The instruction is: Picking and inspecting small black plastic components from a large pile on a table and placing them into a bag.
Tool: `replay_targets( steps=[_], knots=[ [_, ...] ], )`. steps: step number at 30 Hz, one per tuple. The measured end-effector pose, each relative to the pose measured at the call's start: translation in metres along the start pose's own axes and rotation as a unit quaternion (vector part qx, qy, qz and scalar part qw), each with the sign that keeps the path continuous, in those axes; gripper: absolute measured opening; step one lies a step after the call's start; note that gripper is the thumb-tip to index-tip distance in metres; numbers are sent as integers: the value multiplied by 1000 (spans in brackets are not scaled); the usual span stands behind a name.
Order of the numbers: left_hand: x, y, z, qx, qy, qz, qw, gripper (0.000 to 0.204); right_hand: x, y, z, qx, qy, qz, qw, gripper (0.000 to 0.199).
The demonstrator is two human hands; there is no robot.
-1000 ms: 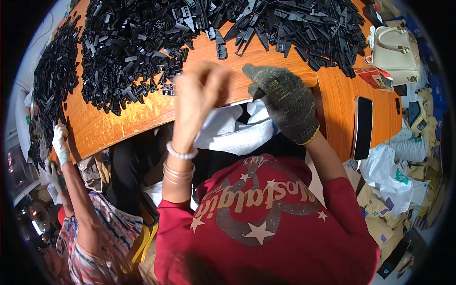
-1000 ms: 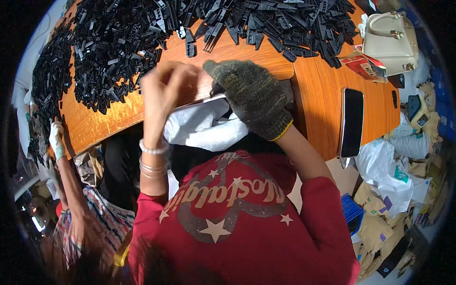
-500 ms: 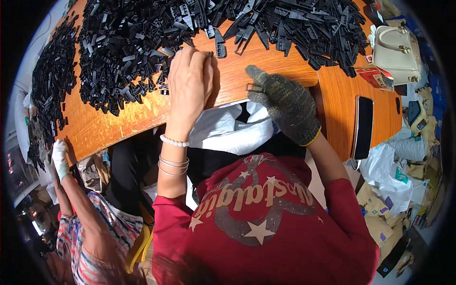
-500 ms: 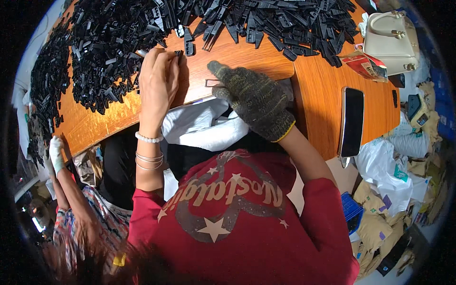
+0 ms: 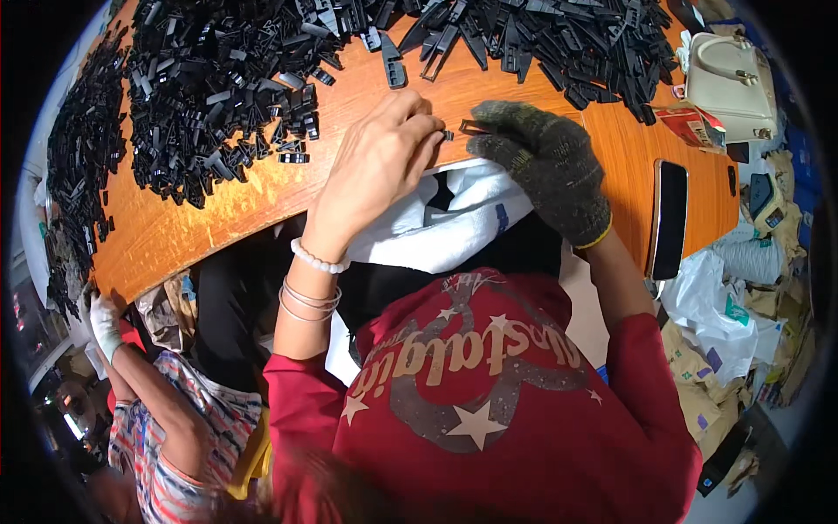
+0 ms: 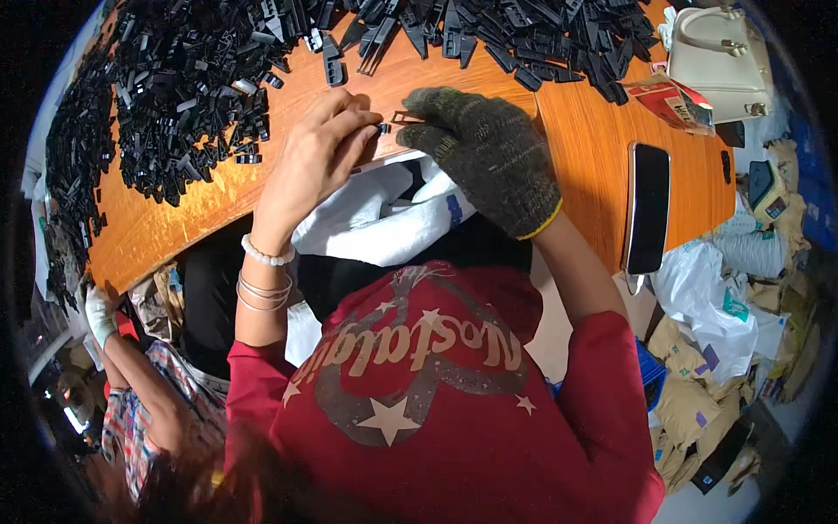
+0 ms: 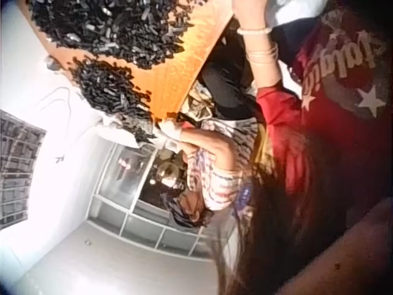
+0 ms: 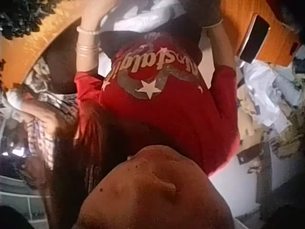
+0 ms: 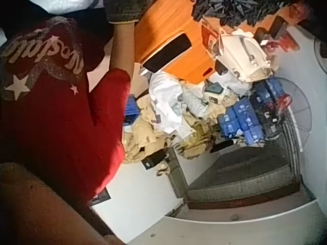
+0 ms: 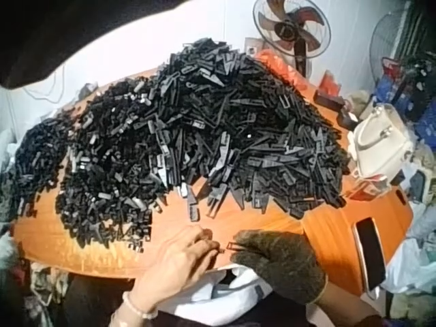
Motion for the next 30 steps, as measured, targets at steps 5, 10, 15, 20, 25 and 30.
replay_targets(
  steps=[5, 10, 15, 20, 25, 30],
  knots=[
    [-5, 5, -2, 23, -23, -39, 999, 10, -2, -3, 7, -37, -64, -94, 993, 35],
    [-5, 10, -4, 47, -19, -42, 998, 10, -13, 0, 16, -81, -75, -169, 979, 33],
    [-7, 11, -7, 58, -12, -40, 997, 12, -19, 7, 24, -103, -91, -215, 967, 33],
    [-4, 9, -4, 48, 4, -57, 997, 16, -29, 19, 52, -113, -95, -258, 955, 32],
    [-10, 9, -17, 61, -22, -79, 995, 19, -19, 24, 57, -150, -126, -266, 944, 31],
    [-11, 15, -19, 70, -30, -97, 992, 25, -48, 68, 71, -169, -131, -300, 929, 30]
  ],
)
Point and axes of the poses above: each hand's wrist, its own z-axis towards the middle knuckle, its own y-axis out of the palm, x = y × z, the point moved 3 cm from there along z, towards the middle knuckle, and after that the axes turned 10 degrees about y, right-handed, at the moved point
